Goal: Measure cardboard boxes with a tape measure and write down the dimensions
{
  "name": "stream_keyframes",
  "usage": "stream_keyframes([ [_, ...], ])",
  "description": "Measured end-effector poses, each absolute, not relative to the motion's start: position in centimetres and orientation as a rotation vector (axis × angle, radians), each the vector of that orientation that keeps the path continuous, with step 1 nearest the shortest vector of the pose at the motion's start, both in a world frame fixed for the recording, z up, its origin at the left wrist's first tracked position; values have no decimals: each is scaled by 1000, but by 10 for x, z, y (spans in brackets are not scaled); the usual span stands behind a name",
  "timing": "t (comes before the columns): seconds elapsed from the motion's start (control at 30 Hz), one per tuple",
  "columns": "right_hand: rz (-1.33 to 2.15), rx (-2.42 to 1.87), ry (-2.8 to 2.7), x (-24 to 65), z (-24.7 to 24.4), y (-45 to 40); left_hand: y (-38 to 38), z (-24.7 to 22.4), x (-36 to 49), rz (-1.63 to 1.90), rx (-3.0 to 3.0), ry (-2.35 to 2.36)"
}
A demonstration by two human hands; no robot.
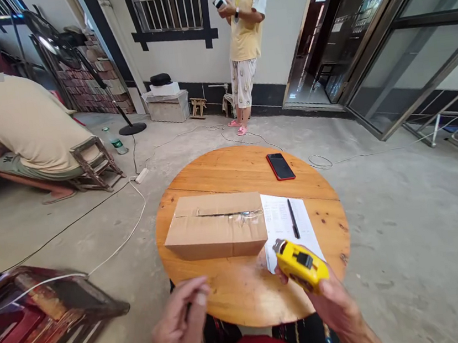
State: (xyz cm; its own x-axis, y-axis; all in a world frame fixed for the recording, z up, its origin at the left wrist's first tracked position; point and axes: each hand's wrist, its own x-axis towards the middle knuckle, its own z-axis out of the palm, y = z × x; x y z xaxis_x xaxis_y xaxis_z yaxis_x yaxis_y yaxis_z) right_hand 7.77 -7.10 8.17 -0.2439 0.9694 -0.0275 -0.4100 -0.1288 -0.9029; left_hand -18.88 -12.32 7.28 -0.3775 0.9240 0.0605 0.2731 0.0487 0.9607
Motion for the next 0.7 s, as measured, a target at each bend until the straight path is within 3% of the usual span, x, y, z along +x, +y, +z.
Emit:
stream_keyframes([
  [0.13,1733,-943,-1471,82,87,-88,-115,87,-154,998,1145,1242],
  [0.33,1577,-1174,-1879,96,76,-100,-116,62,-138,753,923,1181],
  [0.7,1986,-1012,-1348,140,71,-91,-112,84,-211,1191,568,1073],
])
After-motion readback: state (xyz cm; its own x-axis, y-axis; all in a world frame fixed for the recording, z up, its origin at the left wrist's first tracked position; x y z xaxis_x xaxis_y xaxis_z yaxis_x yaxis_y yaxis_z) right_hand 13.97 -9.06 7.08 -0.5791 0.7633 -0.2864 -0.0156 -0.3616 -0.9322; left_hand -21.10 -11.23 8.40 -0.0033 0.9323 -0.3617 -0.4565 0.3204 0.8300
